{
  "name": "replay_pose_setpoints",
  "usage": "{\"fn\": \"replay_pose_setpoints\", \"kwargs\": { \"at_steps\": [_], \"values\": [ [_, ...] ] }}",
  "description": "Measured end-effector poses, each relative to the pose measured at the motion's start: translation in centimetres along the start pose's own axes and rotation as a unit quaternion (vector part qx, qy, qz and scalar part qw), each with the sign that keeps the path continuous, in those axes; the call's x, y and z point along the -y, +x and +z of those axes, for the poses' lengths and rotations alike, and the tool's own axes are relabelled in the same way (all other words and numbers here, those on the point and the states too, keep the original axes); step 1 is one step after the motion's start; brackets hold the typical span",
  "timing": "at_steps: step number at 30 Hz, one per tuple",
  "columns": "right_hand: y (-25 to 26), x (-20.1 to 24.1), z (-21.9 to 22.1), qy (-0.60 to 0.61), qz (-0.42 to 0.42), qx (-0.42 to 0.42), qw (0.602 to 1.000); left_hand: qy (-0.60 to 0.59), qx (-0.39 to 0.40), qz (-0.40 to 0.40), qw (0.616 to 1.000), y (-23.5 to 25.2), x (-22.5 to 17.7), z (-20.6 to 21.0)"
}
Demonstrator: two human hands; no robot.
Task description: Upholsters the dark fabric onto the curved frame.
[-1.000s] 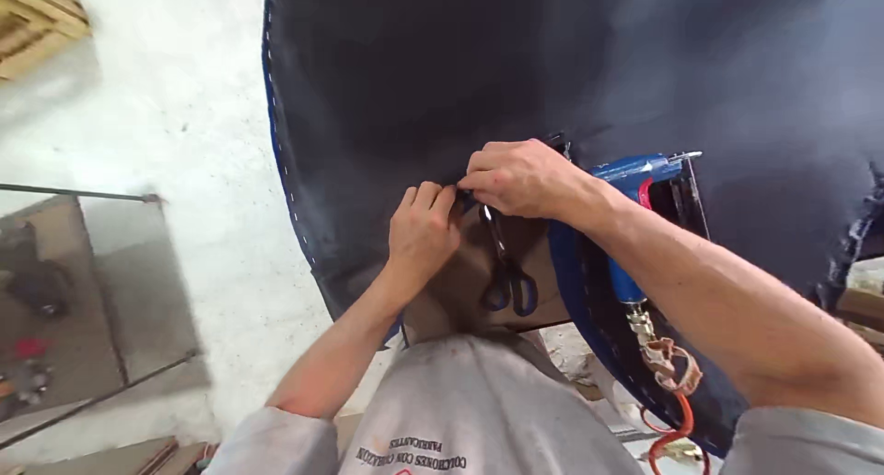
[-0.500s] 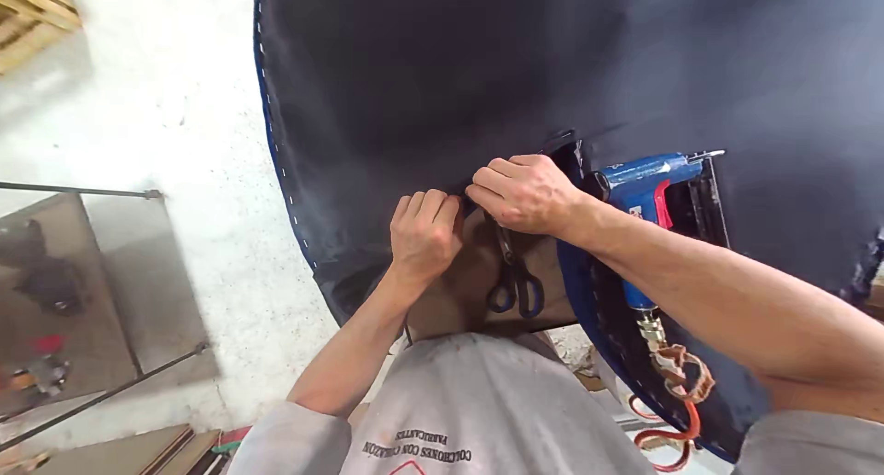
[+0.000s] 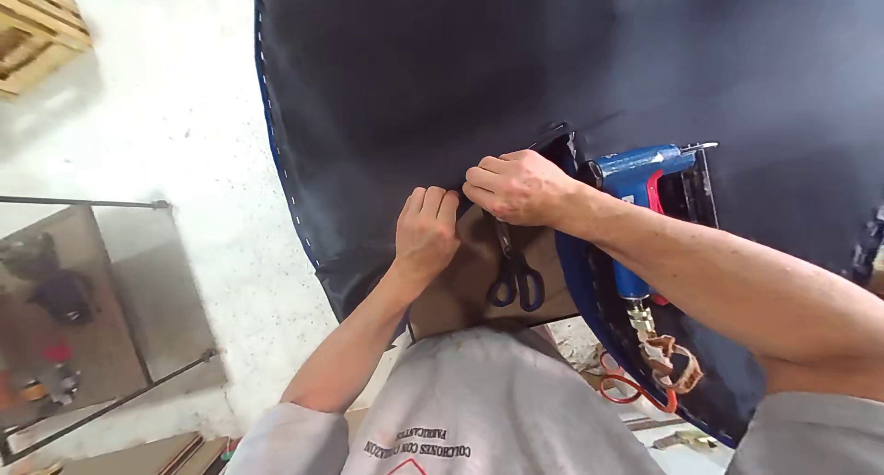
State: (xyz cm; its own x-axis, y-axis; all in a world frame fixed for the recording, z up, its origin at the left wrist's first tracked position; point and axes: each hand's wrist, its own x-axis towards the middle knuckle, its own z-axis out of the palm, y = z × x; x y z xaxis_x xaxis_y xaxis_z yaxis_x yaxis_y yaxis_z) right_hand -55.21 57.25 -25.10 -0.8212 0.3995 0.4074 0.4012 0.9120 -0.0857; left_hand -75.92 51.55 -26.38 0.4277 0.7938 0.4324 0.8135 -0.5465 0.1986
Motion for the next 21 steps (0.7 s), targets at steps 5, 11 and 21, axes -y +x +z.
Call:
{"fn": "replay_pose_setpoints", "kwargs": {
  "at_steps": [5, 11, 21],
  "values": [
    [-0.5, -1.2, -0.6, 0.002, -0.025, 0.021, 0.999, 0.009, 0.001, 0.013, 1.000, 0.1, -0.3, 0.0],
    [0.1, -2.0, -3.3, 0.024, 0.058, 0.089, 0.994, -0.019, 0.051, 0.034, 0.998, 0.7, 0.0, -0.6],
    [-8.9, 12.7, -9.5, -0.061, 0.689, 0.105, 0.715, -0.054, 0.098, 0.059, 0.992, 1.0, 1.1, -1.3]
  ]
}}
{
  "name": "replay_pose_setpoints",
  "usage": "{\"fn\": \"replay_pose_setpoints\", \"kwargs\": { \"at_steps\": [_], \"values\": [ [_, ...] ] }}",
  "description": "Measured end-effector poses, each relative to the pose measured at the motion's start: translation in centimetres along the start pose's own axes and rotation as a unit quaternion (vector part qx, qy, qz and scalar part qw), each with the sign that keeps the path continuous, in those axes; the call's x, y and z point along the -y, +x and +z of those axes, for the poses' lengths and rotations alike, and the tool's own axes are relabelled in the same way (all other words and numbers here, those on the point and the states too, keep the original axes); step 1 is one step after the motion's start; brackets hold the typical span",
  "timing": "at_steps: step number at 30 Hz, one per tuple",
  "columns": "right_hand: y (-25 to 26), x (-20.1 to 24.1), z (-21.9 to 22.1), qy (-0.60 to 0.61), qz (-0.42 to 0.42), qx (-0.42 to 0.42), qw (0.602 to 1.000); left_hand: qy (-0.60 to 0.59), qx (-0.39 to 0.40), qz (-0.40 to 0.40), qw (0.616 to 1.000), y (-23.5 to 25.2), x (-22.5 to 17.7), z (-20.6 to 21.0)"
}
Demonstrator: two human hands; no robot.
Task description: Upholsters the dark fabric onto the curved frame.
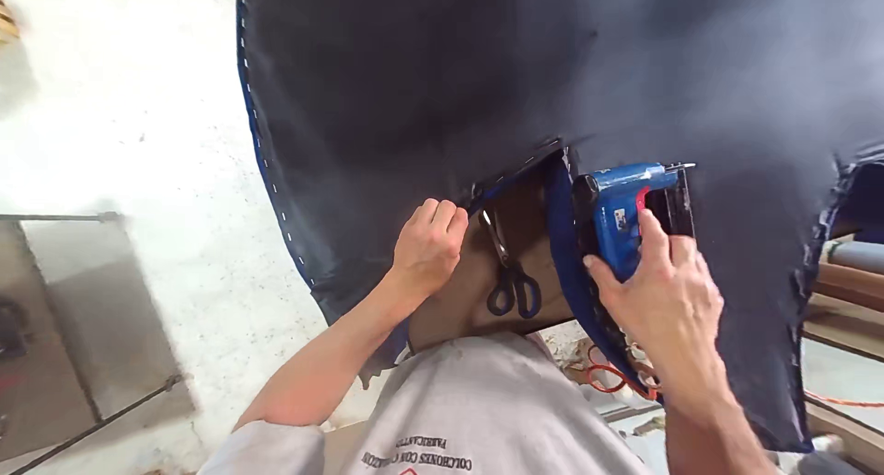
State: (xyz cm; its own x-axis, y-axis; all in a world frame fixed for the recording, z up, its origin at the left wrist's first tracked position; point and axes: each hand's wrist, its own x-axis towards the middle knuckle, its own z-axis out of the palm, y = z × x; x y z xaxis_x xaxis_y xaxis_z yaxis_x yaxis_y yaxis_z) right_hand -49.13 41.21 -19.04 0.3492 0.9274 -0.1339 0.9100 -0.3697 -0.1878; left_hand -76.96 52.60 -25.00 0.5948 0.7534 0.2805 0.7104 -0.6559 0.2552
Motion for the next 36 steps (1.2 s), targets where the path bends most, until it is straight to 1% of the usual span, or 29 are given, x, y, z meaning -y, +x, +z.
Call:
{"fn": "replay_pose_setpoints", "kwargs": {
  "at_steps": [2, 5, 8, 10, 12, 14, 16, 18, 19, 21, 23, 26, 29, 32, 34, 36],
  "values": [
    [-1.0, -0.2, 1.6, 0.005, 0.033, -0.001, 0.999, -0.012, 0.026, 0.023, 0.999, -0.2, 0.6, -0.5],
    [-0.7, 0.2, 1.5, 0.022, 0.052, 0.004, 0.998, -0.026, 0.083, 0.069, 0.994, 0.0, 1.9, -1.5],
    [-0.1, 1.1, 0.0, 0.009, 0.095, 0.047, 0.994, -0.046, 0.155, 0.124, 0.979, 1.4, 3.2, -2.9],
    [-0.4, 1.4, -1.7, 0.002, 0.124, 0.058, 0.991, -0.062, 0.192, 0.170, 0.965, 2.5, 4.2, -3.4],
    [-1.3, 1.7, -3.8, -0.006, 0.129, 0.057, 0.990, -0.074, 0.227, 0.211, 0.948, 3.6, 5.3, -3.8],
    [-2.1, 2.5, -5.8, 0.009, 0.116, 0.052, 0.992, -0.083, 0.253, 0.250, 0.931, 4.5, 6.2, -4.0],
    [-2.7, 4.5, -6.8, 0.060, 0.077, 0.044, 0.994, -0.100, 0.237, 0.299, 0.919, 5.1, 7.4, -3.4],
    [-2.6, 7.1, -6.7, 0.149, 0.035, 0.046, 0.987, -0.141, 0.195, 0.349, 0.906, 5.5, 8.9, -2.3],
    [-2.3, 8.1, -6.4, 0.188, 0.009, 0.056, 0.981, -0.167, 0.175, 0.365, 0.899, 5.5, 9.5, -1.7],
    [-1.0, 9.7, -5.7, 0.220, -0.034, 0.084, 0.971, -0.206, 0.148, 0.380, 0.889, 5.5, 10.4, -0.7],
    [0.3, 10.5, -5.1, 0.202, -0.049, 0.106, 0.972, -0.217, 0.139, 0.388, 0.885, 5.3, 10.5, -0.3],
    [1.6, 11.2, -4.7, 0.167, -0.069, 0.115, 0.977, -0.190, 0.132, 0.400, 0.887, 4.8, 10.3, -0.1],
    [2.2, 11.5, -4.4, 0.179, -0.096, 0.117, 0.972, -0.166, 0.104, 0.403, 0.894, 4.1, 10.0, 0.1],
    [2.7, 11.5, -4.3, 0.185, -0.123, 0.132, 0.966, -0.167, 0.093, 0.382, 0.904, 3.7, 9.3, 0.2],
    [2.9, 11.4, -4.2, 0.162, -0.125, 0.147, 0.968, -0.158, 0.110, 0.376, 0.906, 3.4, 9.0, -0.1],
    [3.0, 11.3, -4.0, 0.143, -0.124, 0.158, 0.969, -0.151, 0.106, 0.366, 0.912, 2.9, 8.9, -0.1]
  ]
}}
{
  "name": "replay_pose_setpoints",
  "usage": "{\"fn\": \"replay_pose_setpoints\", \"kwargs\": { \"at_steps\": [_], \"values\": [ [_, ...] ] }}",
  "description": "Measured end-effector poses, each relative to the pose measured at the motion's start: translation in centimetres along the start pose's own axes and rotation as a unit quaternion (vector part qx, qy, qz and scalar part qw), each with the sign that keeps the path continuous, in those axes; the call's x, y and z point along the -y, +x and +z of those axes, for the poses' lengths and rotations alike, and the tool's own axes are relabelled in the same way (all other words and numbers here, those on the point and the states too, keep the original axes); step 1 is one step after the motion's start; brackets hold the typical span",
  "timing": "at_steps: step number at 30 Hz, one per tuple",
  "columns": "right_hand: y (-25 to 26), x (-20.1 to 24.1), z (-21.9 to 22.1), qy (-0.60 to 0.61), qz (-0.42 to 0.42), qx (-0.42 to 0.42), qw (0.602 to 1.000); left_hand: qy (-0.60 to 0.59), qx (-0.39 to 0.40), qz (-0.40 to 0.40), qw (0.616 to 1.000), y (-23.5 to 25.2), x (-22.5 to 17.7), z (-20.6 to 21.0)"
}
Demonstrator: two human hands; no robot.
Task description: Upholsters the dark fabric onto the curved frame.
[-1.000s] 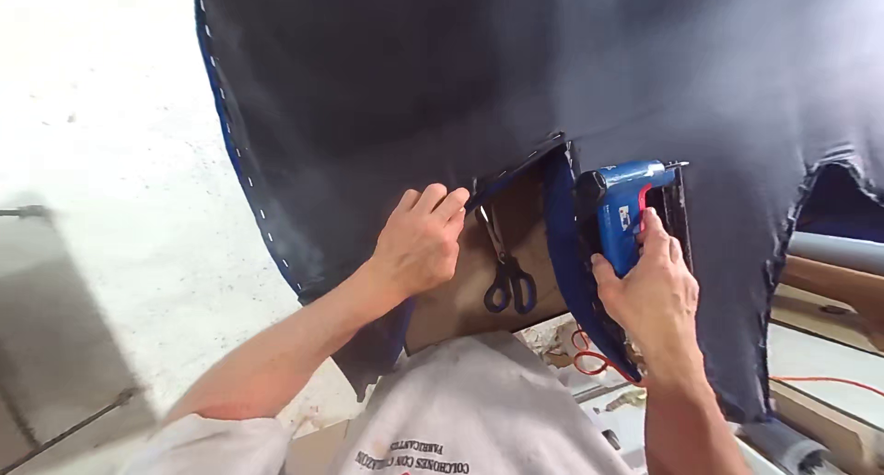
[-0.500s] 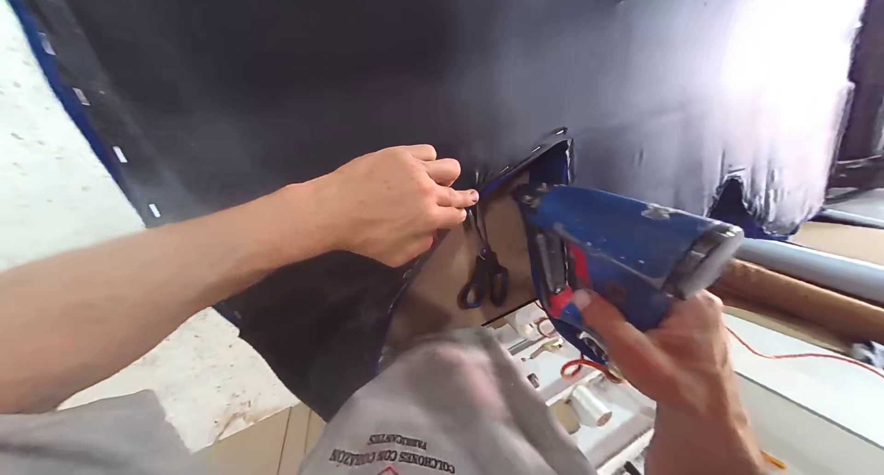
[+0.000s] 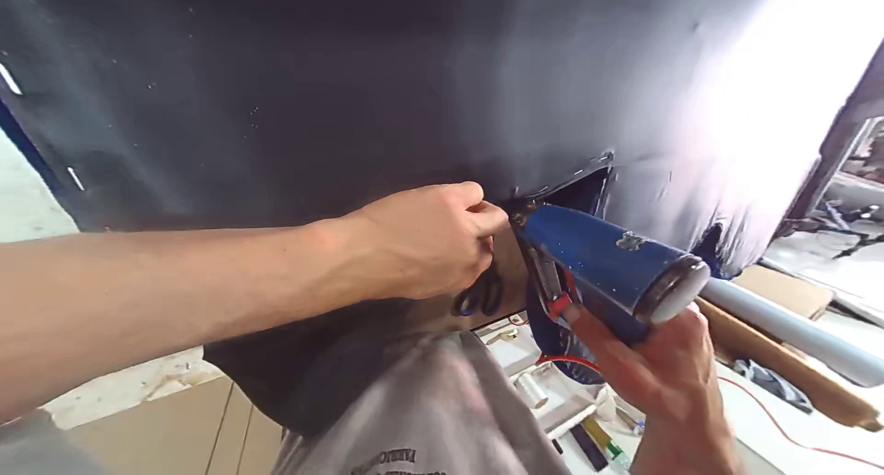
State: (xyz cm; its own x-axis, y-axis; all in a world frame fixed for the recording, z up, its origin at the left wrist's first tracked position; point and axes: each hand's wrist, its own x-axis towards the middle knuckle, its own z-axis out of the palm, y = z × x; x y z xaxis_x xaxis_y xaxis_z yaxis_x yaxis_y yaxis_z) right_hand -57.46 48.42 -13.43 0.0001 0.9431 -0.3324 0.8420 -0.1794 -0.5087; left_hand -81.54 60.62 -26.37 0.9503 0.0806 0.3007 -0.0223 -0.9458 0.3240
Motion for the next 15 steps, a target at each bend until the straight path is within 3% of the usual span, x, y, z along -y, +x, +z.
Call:
{"fn": "replay_pose_setpoints", "kwargs": {
  "at_steps": [15],
  "values": [
    [-0.25, -0.26, -0.26, 0.026, 0.012, 0.028, 0.999, 0.004, -0.016, -0.009, 1.000, -0.34, -0.65, 0.17]
  ]
}}
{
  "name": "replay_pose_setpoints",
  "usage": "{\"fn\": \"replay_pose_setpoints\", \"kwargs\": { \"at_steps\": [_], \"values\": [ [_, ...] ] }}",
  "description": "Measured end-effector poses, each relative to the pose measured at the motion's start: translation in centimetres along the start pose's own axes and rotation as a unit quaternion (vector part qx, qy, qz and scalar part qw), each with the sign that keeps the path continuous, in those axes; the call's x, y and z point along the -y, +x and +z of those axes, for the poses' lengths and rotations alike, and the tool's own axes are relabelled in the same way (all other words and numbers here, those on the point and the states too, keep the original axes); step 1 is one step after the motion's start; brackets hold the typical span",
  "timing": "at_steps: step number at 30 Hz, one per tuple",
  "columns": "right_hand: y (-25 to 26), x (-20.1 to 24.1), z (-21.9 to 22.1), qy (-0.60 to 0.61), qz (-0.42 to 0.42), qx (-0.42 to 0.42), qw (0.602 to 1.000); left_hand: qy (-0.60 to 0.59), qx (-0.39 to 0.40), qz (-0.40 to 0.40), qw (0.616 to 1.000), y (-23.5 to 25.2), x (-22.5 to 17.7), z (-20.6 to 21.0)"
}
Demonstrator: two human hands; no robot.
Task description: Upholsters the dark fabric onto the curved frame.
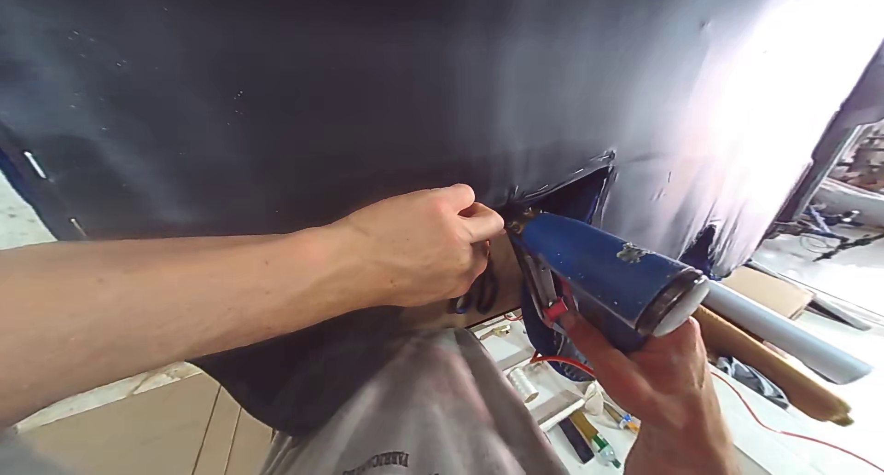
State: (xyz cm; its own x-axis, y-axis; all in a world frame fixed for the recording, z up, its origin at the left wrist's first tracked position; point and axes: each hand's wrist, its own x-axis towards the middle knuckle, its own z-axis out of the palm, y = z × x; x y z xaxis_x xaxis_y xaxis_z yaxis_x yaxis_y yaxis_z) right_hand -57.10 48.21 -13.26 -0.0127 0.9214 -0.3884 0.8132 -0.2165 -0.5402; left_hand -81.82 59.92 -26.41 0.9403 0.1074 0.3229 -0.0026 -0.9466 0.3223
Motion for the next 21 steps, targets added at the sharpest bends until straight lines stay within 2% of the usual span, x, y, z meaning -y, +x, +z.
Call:
{"fn": "replay_pose_setpoints", "kwargs": {
  "at_steps": [7, 10, 12, 15, 21],
  "values": [
    [-0.3, -0.4, -0.7, -0.057, -0.015, -0.012, 0.998, 0.006, -0.006, -0.004, 1.000, -0.1, -0.2, 0.2],
    [-1.9, -0.6, -1.2, -0.013, 0.018, -0.059, 0.998, -0.034, -0.024, -0.041, 0.998, -0.6, -1.1, 0.0],
    [-2.6, -0.4, -1.1, 0.030, 0.038, -0.081, 0.996, -0.049, -0.017, -0.036, 0.998, -1.1, -2.4, -0.8],
    [-2.8, -0.2, -0.5, 0.039, 0.015, -0.065, 0.997, -0.051, -0.055, -0.003, 0.997, -2.4, -5.3, -2.1],
    [-2.0, 0.2, 0.8, 0.036, -0.022, -0.041, 0.998, -0.080, -0.092, -0.073, 0.990, -5.7, -7.9, -2.0]
  ]
}}
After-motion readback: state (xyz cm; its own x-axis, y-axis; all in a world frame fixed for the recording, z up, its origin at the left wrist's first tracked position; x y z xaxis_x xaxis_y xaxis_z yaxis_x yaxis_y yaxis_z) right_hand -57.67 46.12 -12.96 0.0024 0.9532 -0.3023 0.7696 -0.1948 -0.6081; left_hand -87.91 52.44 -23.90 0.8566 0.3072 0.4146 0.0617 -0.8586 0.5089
